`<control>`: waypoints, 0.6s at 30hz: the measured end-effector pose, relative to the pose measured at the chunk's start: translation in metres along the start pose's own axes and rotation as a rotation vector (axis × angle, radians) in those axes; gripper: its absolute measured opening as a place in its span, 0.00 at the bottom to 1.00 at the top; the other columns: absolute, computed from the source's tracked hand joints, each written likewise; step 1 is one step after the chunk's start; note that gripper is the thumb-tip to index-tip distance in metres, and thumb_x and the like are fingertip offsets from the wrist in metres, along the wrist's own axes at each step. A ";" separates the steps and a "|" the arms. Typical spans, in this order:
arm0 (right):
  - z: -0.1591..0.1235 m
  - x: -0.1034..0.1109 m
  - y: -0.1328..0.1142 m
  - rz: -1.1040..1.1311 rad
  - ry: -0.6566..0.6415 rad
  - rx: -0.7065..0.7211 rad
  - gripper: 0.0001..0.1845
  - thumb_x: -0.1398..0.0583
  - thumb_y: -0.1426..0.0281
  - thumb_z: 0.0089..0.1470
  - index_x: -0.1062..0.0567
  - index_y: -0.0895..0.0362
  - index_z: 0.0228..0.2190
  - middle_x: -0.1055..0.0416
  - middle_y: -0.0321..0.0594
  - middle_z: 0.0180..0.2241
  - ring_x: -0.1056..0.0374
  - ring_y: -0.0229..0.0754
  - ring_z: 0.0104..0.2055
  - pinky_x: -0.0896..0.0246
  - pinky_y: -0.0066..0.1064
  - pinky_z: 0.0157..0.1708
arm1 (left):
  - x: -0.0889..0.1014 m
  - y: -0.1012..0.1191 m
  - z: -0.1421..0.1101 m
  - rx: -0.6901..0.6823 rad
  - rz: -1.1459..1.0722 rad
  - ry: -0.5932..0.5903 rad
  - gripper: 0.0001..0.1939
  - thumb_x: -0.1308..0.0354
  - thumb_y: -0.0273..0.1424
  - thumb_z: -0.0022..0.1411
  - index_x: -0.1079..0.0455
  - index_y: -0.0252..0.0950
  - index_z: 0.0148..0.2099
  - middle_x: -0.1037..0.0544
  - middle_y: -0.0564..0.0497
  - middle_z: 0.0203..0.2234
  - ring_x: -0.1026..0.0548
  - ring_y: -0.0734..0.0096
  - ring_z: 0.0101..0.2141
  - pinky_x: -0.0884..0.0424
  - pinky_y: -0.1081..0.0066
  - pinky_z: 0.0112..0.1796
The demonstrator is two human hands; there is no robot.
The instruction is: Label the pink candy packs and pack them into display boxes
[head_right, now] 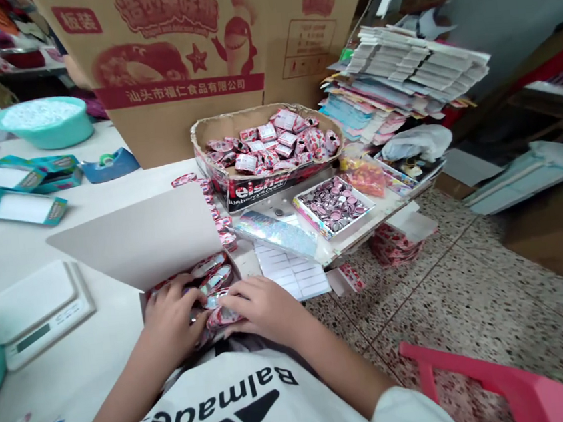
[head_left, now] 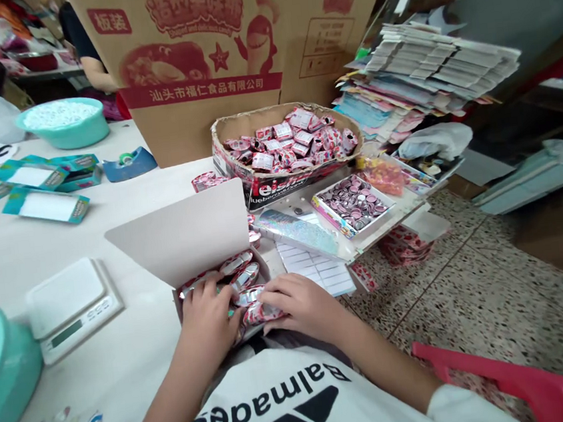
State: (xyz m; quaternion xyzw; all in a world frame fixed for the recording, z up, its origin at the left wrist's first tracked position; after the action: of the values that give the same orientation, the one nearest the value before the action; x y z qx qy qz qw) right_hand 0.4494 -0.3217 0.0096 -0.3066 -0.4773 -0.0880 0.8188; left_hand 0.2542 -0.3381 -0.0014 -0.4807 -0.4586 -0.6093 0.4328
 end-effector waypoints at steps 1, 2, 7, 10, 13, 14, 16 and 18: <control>0.006 -0.001 -0.002 -0.028 -0.070 0.004 0.24 0.36 0.56 0.56 0.28 0.56 0.49 0.27 0.44 0.41 0.32 0.45 0.42 0.37 0.34 0.40 | 0.004 -0.003 -0.004 0.004 0.003 -0.001 0.06 0.41 0.34 0.60 0.27 0.39 0.39 0.26 0.43 0.48 0.29 0.46 0.47 0.34 0.49 0.47; 0.011 -0.001 -0.005 -0.057 -0.123 0.011 0.24 0.36 0.56 0.56 0.28 0.55 0.50 0.27 0.44 0.41 0.33 0.45 0.42 0.38 0.34 0.39 | 0.008 -0.006 -0.008 0.009 0.002 -0.003 0.07 0.43 0.35 0.62 0.27 0.40 0.41 0.24 0.44 0.46 0.28 0.48 0.45 0.34 0.49 0.46; 0.028 -0.004 -0.016 -0.107 -0.264 0.069 0.21 0.37 0.58 0.58 0.28 0.54 0.49 0.28 0.42 0.40 0.34 0.46 0.42 0.41 0.34 0.38 | 0.013 -0.020 -0.032 -0.081 -0.183 -0.111 0.12 0.51 0.37 0.68 0.27 0.40 0.39 0.23 0.49 0.39 0.26 0.60 0.38 0.32 0.60 0.39; 0.030 -0.006 -0.016 -0.016 -0.325 0.043 0.23 0.35 0.56 0.54 0.27 0.55 0.48 0.27 0.41 0.38 0.33 0.45 0.40 0.41 0.33 0.37 | 0.005 -0.026 -0.045 -0.151 -0.257 -0.146 0.10 0.46 0.39 0.65 0.26 0.42 0.40 0.24 0.49 0.43 0.26 0.61 0.41 0.32 0.61 0.41; 0.031 -0.006 -0.011 0.105 -0.356 -0.008 0.26 0.32 0.57 0.50 0.27 0.55 0.47 0.27 0.40 0.37 0.32 0.44 0.42 0.40 0.32 0.40 | -0.001 -0.030 -0.051 -0.167 -0.263 -0.118 0.08 0.41 0.38 0.61 0.26 0.42 0.40 0.25 0.48 0.47 0.27 0.59 0.44 0.33 0.59 0.44; 0.031 -0.005 -0.009 0.130 -0.355 -0.024 0.26 0.31 0.57 0.50 0.27 0.54 0.48 0.26 0.39 0.38 0.32 0.44 0.42 0.40 0.32 0.41 | -0.002 -0.030 -0.051 -0.165 -0.266 -0.112 0.06 0.41 0.37 0.61 0.27 0.41 0.38 0.25 0.48 0.46 0.27 0.59 0.44 0.33 0.59 0.44; 0.031 -0.002 -0.005 0.116 -0.344 -0.068 0.25 0.31 0.59 0.50 0.27 0.53 0.48 0.26 0.40 0.39 0.32 0.45 0.43 0.39 0.33 0.41 | -0.003 -0.029 -0.050 -0.170 -0.276 -0.111 0.05 0.41 0.35 0.61 0.28 0.40 0.33 0.25 0.48 0.44 0.28 0.59 0.43 0.33 0.59 0.44; 0.032 0.001 -0.002 0.041 -0.325 -0.112 0.23 0.31 0.60 0.51 0.27 0.52 0.48 0.27 0.40 0.38 0.33 0.46 0.43 0.40 0.34 0.40 | -0.003 -0.027 -0.049 -0.181 -0.281 -0.107 0.08 0.41 0.33 0.61 0.29 0.40 0.29 0.24 0.49 0.41 0.28 0.60 0.42 0.33 0.59 0.43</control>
State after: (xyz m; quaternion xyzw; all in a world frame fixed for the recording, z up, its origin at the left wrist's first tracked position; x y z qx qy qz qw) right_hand 0.4253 -0.3043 0.0229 -0.3717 -0.5915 -0.0468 0.7140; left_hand 0.2195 -0.3799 -0.0141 -0.4804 -0.4869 -0.6764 0.2732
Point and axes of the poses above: each hand's wrist, its own z-axis towards the middle knuckle, its own x-axis out of the back of the hand, y = z × x, the point moved 3 cm from there along z, towards the middle knuckle
